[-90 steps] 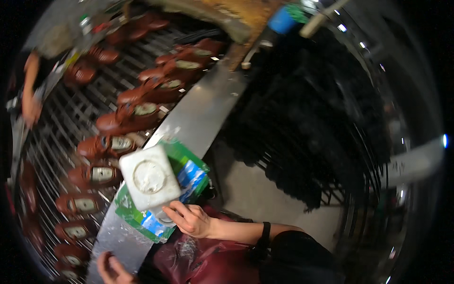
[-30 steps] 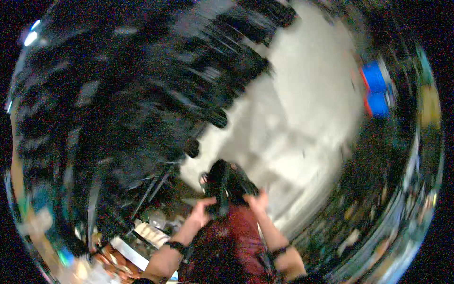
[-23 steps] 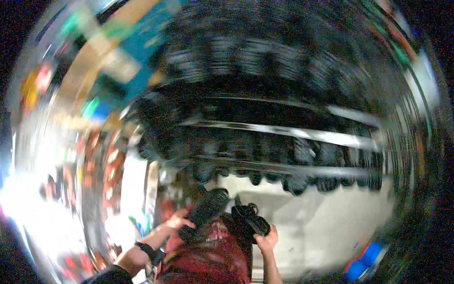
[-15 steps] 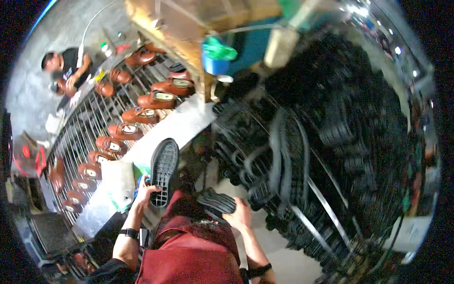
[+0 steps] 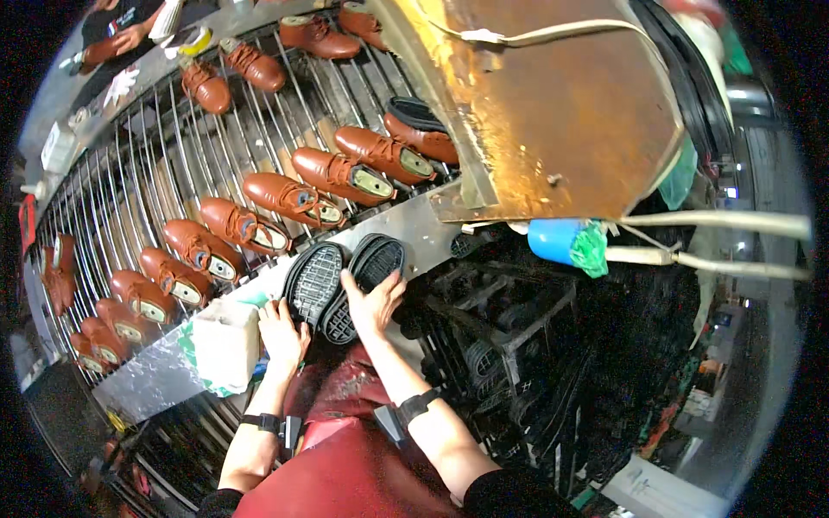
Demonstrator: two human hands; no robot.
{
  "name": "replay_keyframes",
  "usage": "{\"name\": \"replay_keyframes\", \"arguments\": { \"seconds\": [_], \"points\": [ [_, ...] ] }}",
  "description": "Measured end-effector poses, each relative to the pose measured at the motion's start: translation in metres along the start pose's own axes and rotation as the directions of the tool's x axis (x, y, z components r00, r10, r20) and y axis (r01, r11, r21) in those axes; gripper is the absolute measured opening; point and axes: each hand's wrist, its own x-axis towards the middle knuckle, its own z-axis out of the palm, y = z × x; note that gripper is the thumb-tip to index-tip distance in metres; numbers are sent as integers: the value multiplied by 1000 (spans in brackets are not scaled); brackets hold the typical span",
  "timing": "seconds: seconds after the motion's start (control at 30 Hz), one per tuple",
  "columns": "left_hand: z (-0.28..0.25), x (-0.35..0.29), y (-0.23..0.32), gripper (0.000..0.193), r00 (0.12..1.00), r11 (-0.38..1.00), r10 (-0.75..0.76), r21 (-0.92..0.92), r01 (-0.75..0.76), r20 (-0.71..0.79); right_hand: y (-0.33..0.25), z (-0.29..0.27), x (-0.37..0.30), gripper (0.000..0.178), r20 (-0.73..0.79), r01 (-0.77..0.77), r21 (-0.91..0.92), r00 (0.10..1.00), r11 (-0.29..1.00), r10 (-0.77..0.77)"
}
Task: The recorder is applying glue to the bottom of shoes and then placing the corresponding soles on them.
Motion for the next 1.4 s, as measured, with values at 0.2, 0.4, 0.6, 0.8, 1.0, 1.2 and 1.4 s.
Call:
{"name": "replay_keyframes", "arguments": {
  "seconds": [0.2,0.4,0.6,0.8,1.0,1.2,1.4],
  "points": [
    [-4,24,5,56,981,956,-144,-239,171,127,11,-5,1,130,166,-88,-151,980,985,113],
    [-69,18,19,31,960,950,214,-192,-248,-179,24,-65,21,90,25,26,221,999,975,-33],
    [-63,158,90,29,942,714,-252,-700,26,-221,-120,-95,179,66,4,565,-166,820,808,-573],
    [13,321,149,28,668,-235,-576,-878,417,472,-207,-41,306,53,549,814,-167,546,557,-633],
    [-58,232,128,39,822,-86,-325,-880,468,468,-146,-69,234,46,-113,758,5,648,652,-753],
    [-31,42,11,69,905,936,-347,33,350,247,-11,-13,47,106,689,-556,93,635,826,350],
    [6,28,-28,25,998,988,-25,-149,32,51,43,34,10,89,385,-401,148,865,904,321]
  ]
}}
